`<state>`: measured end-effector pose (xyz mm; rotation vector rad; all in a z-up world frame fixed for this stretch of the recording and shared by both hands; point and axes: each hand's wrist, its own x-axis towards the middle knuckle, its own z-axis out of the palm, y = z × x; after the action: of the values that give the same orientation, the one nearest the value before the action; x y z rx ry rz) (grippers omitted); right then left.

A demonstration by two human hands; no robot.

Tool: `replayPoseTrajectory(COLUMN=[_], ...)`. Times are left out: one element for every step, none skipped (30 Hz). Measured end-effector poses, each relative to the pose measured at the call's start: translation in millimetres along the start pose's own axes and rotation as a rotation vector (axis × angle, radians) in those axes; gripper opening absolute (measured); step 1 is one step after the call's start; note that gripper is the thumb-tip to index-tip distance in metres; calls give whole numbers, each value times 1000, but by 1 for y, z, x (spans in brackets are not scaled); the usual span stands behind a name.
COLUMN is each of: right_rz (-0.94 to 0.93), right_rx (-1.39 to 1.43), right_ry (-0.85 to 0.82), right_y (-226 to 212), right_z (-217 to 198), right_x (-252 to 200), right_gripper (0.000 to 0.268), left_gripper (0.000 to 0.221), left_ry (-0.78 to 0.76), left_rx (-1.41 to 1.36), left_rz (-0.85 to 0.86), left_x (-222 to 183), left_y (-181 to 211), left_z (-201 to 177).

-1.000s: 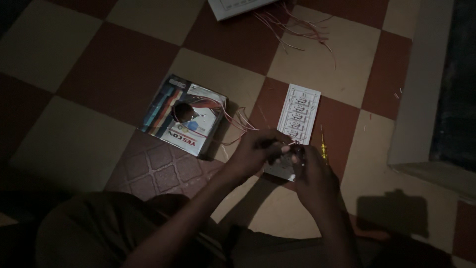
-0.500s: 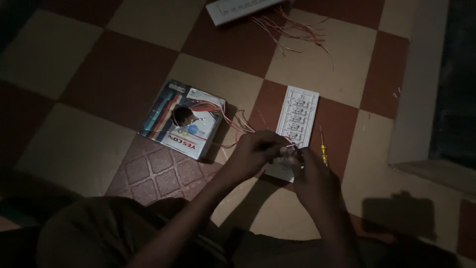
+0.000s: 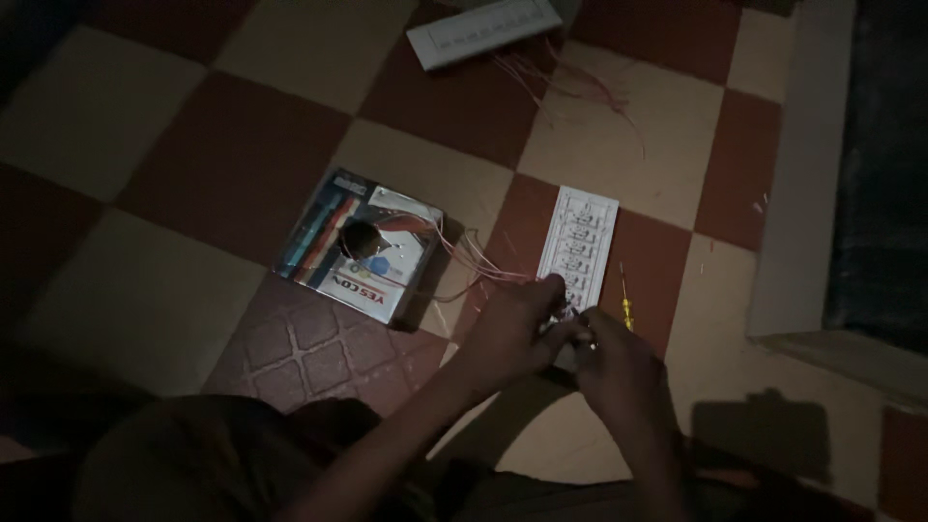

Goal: The person connects wires to a switchboard using a screwdriver and wire cutters while sitting on a tiled floor.

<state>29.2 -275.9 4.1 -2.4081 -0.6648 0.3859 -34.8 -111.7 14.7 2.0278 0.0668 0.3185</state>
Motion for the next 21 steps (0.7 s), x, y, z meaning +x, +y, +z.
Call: replayPoseTrajectory(right_rz=[-8, -12, -1, 9, 19, 27, 35, 39, 160, 284, 407, 484, 560, 632, 545, 456, 498, 536, 419, 304, 183], right_rx=[26, 48, 54, 67, 80, 62, 45, 33, 63, 98, 132, 217, 302, 388, 501, 609, 568, 525, 298, 78, -139], right_ry=[0, -4, 1, 9, 18, 58, 99, 135, 70, 7, -57, 16, 89, 160, 282, 407, 343, 277, 259, 226, 190], right_y=[-1, -2, -2, -3, -4, -3, -1, -1, 0, 2, 6, 13, 23, 33, 46, 64, 84, 103, 122, 140, 155], right_z=[-4, -8, -11, -12, -12, -13, -13, -9, -6, -2, 2, 4, 7, 11, 12, 9, 4, 1, -3, -3, -1], right_x=[-1, -3, -5, -9, -11, -16, -19, -21, -21, -20, -17, -11, -5, -1, 9, 17, 23, 31, 39, 46, 52], right_gripper=[29, 31, 27, 23, 20, 19, 19, 19, 21, 23, 25, 32, 42, 53, 41, 34, 37, 41, 42, 48, 56], left_gripper=[30, 32, 28, 27, 28, 22, 16, 11, 13, 16, 20, 18, 16, 14, 16, 18, 21, 22, 23, 24, 23], left_ry=[-8, -17, -28, -42, -54, -54, -51, -41, -1, 34, 68, 81, 94, 111, 114, 118, 121, 130, 139, 146, 129], left_rx=[8, 10, -269, -541, -813, -618, -423, -220, -148, -71, 5, 27, 48, 73, 77, 78, 79, 31, -16, -58, -78], left_rz=[-28, -60, -188, -313, -438, -297, -157, -22, 33, 88, 143, 138, 133, 127, 79, 31, -16, -13, -9, -17, -88], left_x=[-1, -2, -5, -10, -13, -16, -17, -20, -22, -22, -23, -23, -24, -24, -23, -22, -19, -14, -8, -6, -4], left_y=[-1, -3, -4, -6, -8, -10, -11, -13, -14, -15, -15, -16, -16, -17, -18, -20, -22, -27, -32, -38, -44], left_z=[1, 5, 8, 11, 14, 19, 25, 27, 30, 31, 32, 33, 35, 35, 36, 38, 41, 42, 42, 42, 42])
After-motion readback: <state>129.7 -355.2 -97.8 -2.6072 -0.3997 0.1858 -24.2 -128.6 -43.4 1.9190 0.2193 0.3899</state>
